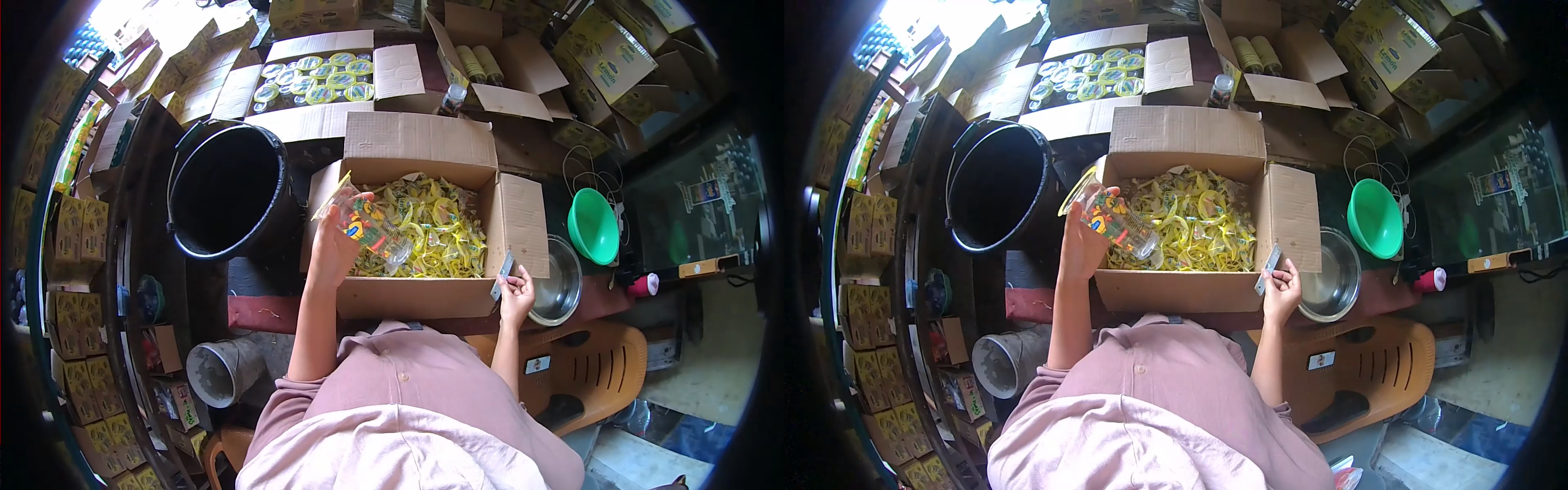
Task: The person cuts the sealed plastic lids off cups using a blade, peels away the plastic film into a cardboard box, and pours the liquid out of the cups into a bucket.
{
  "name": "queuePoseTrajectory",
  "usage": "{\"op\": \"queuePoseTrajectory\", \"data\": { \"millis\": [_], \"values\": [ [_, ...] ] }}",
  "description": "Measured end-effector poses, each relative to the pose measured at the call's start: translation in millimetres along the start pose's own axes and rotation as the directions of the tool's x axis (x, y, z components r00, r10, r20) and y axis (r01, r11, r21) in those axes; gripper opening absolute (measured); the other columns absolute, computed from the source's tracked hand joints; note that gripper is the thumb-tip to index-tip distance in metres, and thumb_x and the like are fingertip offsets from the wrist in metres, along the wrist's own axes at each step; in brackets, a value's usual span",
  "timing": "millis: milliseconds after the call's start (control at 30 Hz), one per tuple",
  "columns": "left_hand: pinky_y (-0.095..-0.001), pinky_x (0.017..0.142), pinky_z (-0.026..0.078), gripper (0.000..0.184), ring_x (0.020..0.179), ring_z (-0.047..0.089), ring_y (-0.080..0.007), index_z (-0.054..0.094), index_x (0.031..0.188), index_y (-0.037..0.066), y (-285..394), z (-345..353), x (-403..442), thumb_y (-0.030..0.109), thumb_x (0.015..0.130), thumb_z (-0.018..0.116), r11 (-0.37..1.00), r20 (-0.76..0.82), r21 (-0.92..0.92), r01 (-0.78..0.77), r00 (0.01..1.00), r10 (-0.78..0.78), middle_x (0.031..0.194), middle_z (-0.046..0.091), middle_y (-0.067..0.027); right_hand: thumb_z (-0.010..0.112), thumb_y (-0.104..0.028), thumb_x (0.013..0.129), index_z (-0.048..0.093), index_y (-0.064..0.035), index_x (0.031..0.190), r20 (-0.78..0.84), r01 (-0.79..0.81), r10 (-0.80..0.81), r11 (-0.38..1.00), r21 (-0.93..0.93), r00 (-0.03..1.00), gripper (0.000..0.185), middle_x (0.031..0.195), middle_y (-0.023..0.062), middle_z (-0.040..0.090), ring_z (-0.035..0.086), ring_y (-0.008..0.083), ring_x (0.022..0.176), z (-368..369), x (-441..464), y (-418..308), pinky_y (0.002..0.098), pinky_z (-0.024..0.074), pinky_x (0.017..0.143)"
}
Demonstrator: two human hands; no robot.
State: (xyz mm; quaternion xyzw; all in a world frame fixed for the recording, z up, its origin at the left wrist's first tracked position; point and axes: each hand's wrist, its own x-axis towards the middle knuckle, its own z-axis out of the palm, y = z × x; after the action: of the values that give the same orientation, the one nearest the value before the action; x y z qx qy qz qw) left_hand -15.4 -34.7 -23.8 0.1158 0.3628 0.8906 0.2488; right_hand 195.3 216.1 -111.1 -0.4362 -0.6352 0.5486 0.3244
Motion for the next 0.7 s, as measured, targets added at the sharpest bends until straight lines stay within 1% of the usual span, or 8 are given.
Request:
{"op": "queuePoseTrajectory", "data": {
  "millis": [167,300,333,367,467,533,633,700],
  "values": [
    [-0.0349,0.084,0.041,0.046,0.100,0.050,-0.0202,0.044,0.118,0.007,1.7,-0.5,-0.7,0.039,0.086,0.051,0.998,-0.040,0.012,-0.069,0.997,0.070,0.118,0.050,-0.0152,0.071,0.005,0.068,0.046,0.0016,0.119,0.040,-0.043,0.041,0.998,0.043,0.998,0.057,0.076,0.0028,0.054,0.053,0.0059,0.066,-2.3,7.5,9.0,0.0182,0.0461,0.061],
    [-0.0376,0.090,0.040,0.052,0.107,0.049,-0.0224,0.042,0.122,0.009,25.7,-27.3,1.9,0.047,0.087,0.046,0.984,-0.076,0.080,-0.162,0.983,0.168,0.120,0.049,-0.0124,0.075,0.001,0.066,0.049,0.0010,0.117,0.039,0.076,-0.074,0.996,-0.041,0.996,0.058,0.072,0.0018,0.053,0.049,0.0042,0.059,-2.7,12.9,18.7,0.0176,0.0440,0.054],
    [-0.0370,0.093,0.038,0.054,0.109,0.047,-0.0228,0.042,0.122,0.006,44.8,-30.2,0.8,0.047,0.087,0.047,0.978,-0.047,-0.107,-0.181,0.983,0.177,0.121,0.047,-0.0125,0.077,-0.004,0.064,0.051,-0.0008,0.115,0.033,0.132,-0.128,0.980,-0.152,0.991,0.058,0.068,-0.0005,0.052,0.047,0.0036,0.056,-3.2,15.3,20.5,0.0179,0.0421,0.053],
    [-0.0359,0.094,0.036,0.056,0.109,0.046,-0.0236,0.040,0.123,0.004,63.2,-32.4,0.5,0.047,0.086,0.048,0.938,-0.155,-0.269,-0.218,0.971,0.181,0.120,0.047,-0.0125,0.078,-0.006,0.063,0.053,-0.0016,0.114,0.032,0.130,-0.127,0.975,-0.177,0.991,0.057,0.066,-0.0012,0.051,0.045,0.0034,0.055,-4.7,16.9,22.4,0.0178,0.0407,0.052],
    [-0.0403,0.088,0.037,0.053,0.107,0.045,-0.0267,0.039,0.120,0.002,91.8,-60.8,8.8,0.043,0.087,0.048,0.538,-0.208,-0.777,-0.327,0.940,0.270,0.115,0.046,-0.0147,0.079,-0.008,0.061,0.057,-0.0029,0.108,0.004,0.132,-0.134,0.963,-0.234,0.991,0.052,0.065,-0.0031,0.048,0.039,0.0032,0.053,-1.8,17.2,15.5,0.0178,0.0360,0.050],
    [-0.0424,0.084,0.039,0.052,0.102,0.046,-0.0294,0.040,0.118,0.001,98.0,-82.4,12.8,0.044,0.089,0.043,0.363,-0.244,-0.886,-0.290,0.955,0.166,0.110,0.049,-0.0166,0.079,-0.008,0.061,0.059,-0.0033,0.105,-0.015,0.122,-0.131,0.955,-0.269,0.991,0.049,0.064,-0.0037,0.047,0.037,0.0031,0.054,-1.1,16.1,11.8,0.0177,0.0348,0.050],
    [-0.0415,0.081,0.040,0.050,0.098,0.046,-0.0285,0.040,0.118,0.001,98.1,-89.8,16.9,0.043,0.089,0.043,0.376,-0.306,-0.865,-0.332,0.943,0.131,0.109,0.048,-0.0169,0.074,-0.002,0.062,0.063,-0.0046,0.091,-0.097,0.064,-0.064,0.998,0.002,0.993,0.032,0.065,-0.0045,0.043,0.034,0.0032,0.056,3.1,17.5,10.0,0.0174,0.0320,0.050],
    [-0.0411,0.081,0.040,0.050,0.098,0.046,-0.0285,0.040,0.118,0.001,95.6,-91.1,18.0,0.042,0.089,0.043,0.375,-0.308,-0.865,-0.333,0.943,0.127,0.110,0.048,-0.0173,0.068,0.003,0.062,0.062,-0.0060,0.082,-0.172,0.119,-0.111,0.992,0.034,0.979,0.023,0.069,-0.0042,0.042,0.034,0.0030,0.057,3.7,16.3,2.3,0.0164,0.0304,0.051]
  ]
}}
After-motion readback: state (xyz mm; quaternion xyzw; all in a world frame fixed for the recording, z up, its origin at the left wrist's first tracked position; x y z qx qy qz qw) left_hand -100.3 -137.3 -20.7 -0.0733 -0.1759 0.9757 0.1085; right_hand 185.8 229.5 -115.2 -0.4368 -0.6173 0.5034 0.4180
